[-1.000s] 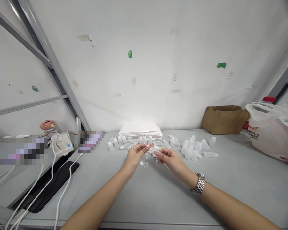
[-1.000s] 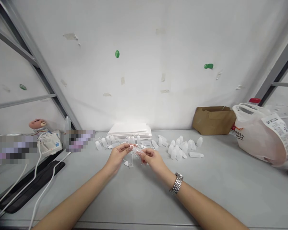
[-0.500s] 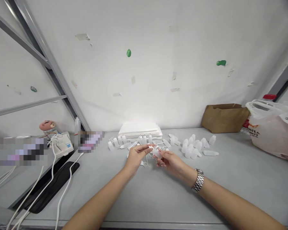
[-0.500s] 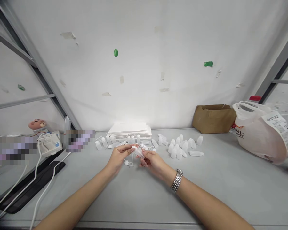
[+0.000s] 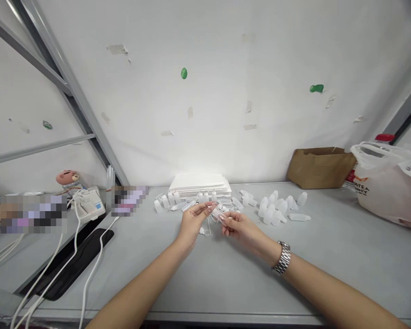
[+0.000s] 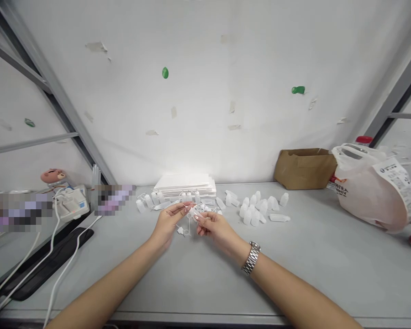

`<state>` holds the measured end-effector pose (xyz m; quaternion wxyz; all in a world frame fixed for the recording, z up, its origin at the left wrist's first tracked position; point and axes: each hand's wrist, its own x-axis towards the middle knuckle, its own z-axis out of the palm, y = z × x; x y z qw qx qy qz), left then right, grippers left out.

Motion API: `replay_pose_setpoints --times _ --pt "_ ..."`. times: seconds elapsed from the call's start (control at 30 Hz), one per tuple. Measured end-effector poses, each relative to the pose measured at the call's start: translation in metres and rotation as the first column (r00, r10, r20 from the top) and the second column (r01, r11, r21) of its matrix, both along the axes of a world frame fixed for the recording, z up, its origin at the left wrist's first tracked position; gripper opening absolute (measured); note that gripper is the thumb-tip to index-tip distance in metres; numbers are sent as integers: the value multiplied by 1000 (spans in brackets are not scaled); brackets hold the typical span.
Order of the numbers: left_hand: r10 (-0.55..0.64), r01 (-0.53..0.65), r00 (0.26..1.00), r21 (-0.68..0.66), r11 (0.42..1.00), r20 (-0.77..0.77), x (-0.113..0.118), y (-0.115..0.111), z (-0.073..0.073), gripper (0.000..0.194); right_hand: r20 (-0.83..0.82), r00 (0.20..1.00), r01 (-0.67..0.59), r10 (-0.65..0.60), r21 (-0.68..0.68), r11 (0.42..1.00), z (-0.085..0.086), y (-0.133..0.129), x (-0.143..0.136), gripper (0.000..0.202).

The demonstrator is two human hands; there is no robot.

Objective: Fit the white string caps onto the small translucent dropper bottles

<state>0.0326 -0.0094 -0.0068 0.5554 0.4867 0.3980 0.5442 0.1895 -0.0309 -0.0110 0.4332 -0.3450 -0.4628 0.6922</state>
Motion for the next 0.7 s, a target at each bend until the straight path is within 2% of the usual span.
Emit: replay_pose_setpoints --times 0.07,0.2,0.3,0.43,0.7 --pt "-38 38 999 -11 999 20 -1 1 -1 24 -39 999 -21 20 -31 999 0 -1 1 28" --pt "-140 141 989 -22 990 48 -1 2 -1 23 -172 978 -140 114 -145 980 -2 -2 1 31" --pt "-130 131 991 -5 991 39 -1 2 -1 20 -172 978 -147 115 -189 971 -4 -2 -1 32" --pt "-63 63 997 -5 998 38 0 1 -1 20 -130 991 -53 34 -148 988 -3 -3 -2 29" --pt "-78 81 990 -27 996 114 1 5 -8 23 -95 994 -50 45 -44 998 3 -4 -3 32"
